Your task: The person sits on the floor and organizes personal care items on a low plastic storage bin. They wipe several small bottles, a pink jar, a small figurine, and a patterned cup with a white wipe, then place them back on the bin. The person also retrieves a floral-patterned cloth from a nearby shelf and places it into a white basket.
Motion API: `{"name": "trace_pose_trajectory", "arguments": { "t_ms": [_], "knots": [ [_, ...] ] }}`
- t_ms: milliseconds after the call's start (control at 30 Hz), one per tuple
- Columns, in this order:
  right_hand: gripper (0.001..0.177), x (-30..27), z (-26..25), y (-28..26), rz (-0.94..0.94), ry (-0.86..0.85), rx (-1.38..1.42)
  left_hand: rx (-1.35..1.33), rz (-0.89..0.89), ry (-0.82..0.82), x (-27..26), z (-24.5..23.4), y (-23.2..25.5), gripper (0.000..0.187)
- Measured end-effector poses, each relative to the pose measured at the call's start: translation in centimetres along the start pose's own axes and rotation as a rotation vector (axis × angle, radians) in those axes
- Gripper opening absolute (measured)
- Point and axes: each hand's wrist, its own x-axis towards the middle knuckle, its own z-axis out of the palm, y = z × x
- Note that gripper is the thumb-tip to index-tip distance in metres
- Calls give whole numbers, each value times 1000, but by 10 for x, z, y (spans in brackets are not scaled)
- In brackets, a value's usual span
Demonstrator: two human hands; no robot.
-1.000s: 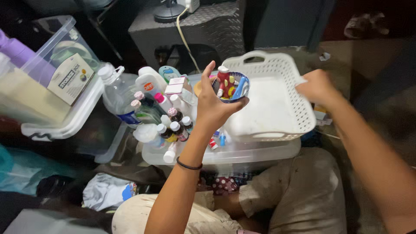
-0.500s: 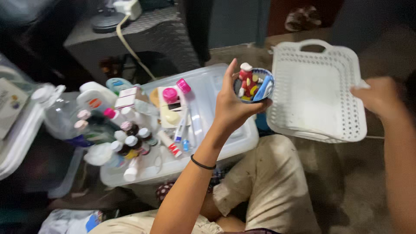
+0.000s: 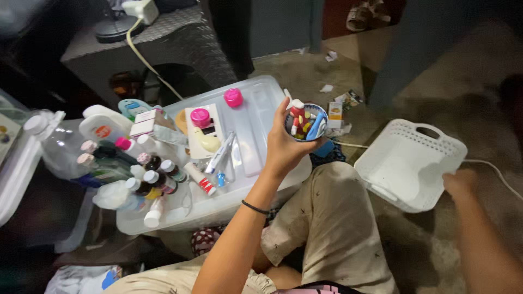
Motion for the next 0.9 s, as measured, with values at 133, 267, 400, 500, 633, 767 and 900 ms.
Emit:
{"name": "trace_pose_trajectory", "arguments": {
  "t_ms": [133,267,400,500,633,767,900],
  "knots": [
    [33,-9,12,-7,-3,69,-67,-89,7,29,-14,-14,-6,127],
    [40,-26,21,-57,-169,254,-77,44,-17,64,-34,-43,-7,130],
    [48,-63,37,-160,-620,228,129,50,-45,98,-50,-67,-13,133],
    [45,-115,54,-255,-831,-96,346,94,-56,180,-47,-73,-20,133],
    [46,-205,55,-336,-707,-715,633,152,-69,244,-38,-73,-27,131],
    [40,-267,35,-379,-919,-847,416,108,-104,283,-37,-70,-31,129],
    [39,-295,26,-407,-1298,-760,69,138,-129,271,-38,-71,-32,128]
  ]
}}
